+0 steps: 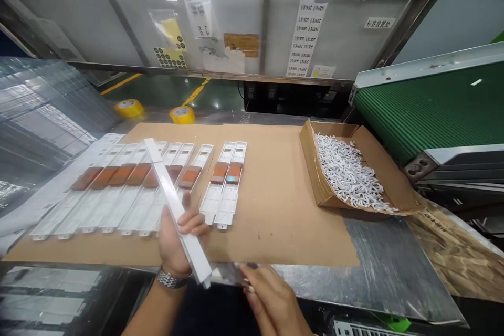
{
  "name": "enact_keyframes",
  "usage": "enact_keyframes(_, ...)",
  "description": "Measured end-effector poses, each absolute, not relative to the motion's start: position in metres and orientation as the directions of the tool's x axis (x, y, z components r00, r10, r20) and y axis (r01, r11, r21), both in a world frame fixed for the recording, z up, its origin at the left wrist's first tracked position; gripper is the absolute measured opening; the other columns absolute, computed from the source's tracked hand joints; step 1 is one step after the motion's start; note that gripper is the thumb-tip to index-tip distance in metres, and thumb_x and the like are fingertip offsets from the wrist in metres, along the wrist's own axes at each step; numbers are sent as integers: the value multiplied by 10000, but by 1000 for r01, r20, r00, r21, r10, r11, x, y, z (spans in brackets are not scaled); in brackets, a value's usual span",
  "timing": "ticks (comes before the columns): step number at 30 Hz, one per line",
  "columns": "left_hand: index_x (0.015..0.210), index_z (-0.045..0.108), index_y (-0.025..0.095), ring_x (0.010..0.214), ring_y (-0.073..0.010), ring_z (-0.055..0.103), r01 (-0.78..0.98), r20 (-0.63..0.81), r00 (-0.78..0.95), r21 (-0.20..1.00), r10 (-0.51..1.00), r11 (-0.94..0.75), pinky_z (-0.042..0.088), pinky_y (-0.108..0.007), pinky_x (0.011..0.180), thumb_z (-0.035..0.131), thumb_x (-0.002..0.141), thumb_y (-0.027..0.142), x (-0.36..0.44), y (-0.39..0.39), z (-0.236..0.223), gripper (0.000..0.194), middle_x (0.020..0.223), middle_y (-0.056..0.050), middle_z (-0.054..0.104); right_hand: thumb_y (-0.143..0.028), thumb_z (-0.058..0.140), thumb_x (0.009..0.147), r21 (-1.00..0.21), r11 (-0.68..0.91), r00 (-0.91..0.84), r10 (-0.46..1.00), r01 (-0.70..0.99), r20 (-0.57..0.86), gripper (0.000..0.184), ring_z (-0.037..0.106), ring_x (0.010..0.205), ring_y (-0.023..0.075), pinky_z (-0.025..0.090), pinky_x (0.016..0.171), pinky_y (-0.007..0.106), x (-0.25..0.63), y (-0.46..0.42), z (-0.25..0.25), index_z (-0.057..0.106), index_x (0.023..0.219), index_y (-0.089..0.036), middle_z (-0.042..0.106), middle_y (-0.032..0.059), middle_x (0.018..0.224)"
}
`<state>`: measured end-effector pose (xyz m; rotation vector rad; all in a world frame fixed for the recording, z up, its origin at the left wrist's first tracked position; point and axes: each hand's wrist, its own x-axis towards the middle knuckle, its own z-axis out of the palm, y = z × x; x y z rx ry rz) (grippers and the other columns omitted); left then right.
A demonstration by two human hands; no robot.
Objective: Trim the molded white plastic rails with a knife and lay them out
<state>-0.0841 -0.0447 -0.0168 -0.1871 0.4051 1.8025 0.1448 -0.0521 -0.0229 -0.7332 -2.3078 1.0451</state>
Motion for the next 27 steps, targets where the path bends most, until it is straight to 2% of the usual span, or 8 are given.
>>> enact_keyframes(3,951,636,197,380,-61,402,-966,-328,-243,169,913,-197,381,-189,403,247,903,516,-81,-45,-19,506,471,56,407,-222,368,948,-829,481,-713,684,285,152,339,608,810,131,489,718,206,139,-62,-22,435,1274,-282,595,29,920)
enact_keyframes(6,948,638,198,377,-65,405,-969,-327,-226,168,918,-179,380,-191,397,281,898,513,-78,-45,-21,478,462,56,408,-274,351,956,-828,436,-692,717,352,83,233,594,756,145,468,685,240,134,-69,-26,521,1115,-268,593,13,856)
enact_keyframes(8,937,640,196,376,-67,406,-971,-329,-218,170,919,-170,379,-192,395,291,898,507,-76,-45,-20,468,456,56,407,-282,312,965,-820,422,-703,710,386,35,248,581,773,154,451,692,264,131,-72,-29,535,1071,-262,588,14,853)
enact_keyframes(11,928,641,194,373,-67,404,-973,-333,-207,172,920,-156,378,-192,391,281,900,505,-75,-46,-20,476,456,55,411,-276,279,971,-811,422,-697,717,405,24,270,551,821,167,430,723,290,128,-73,-32,536,1051,-252,570,23,865)
enact_keyframes(13,929,641,197,375,-66,406,-974,-334,-203,170,920,-153,380,-192,392,269,901,510,-76,-47,-20,486,461,54,418,-277,290,972,-818,407,-692,722,406,16,248,532,803,161,416,720,286,127,-72,-32,532,946,-232,552,20,839)
enact_keyframes(16,938,638,201,381,-65,412,-974,-335,-200,168,921,-151,385,-191,399,261,903,512,-77,-48,-22,490,468,55,421,-292,307,973,-826,395,-679,734,402,20,244,524,738,141,397,661,253,125,-73,-33,494,835,-217,540,6,786)
enact_keyframes(21,945,635,204,384,-63,417,-976,-331,-185,169,925,-135,380,-186,401,262,908,499,-75,-48,-23,477,470,57,419,-338,308,973,-838,380,-653,756,392,37,277,517,623,117,364,564,217,124,-74,-34,496,806,-221,541,-18,700)
enact_keyframes(27,955,630,205,383,-60,414,-975,-322,-187,180,928,-134,371,-177,400,273,910,492,-72,-46,-24,461,460,61,409,-333,300,973,-776,424,-614,787,467,60,308,478,518,99,310,494,215,120,-75,-36,433,720,-218,499,-39,607)
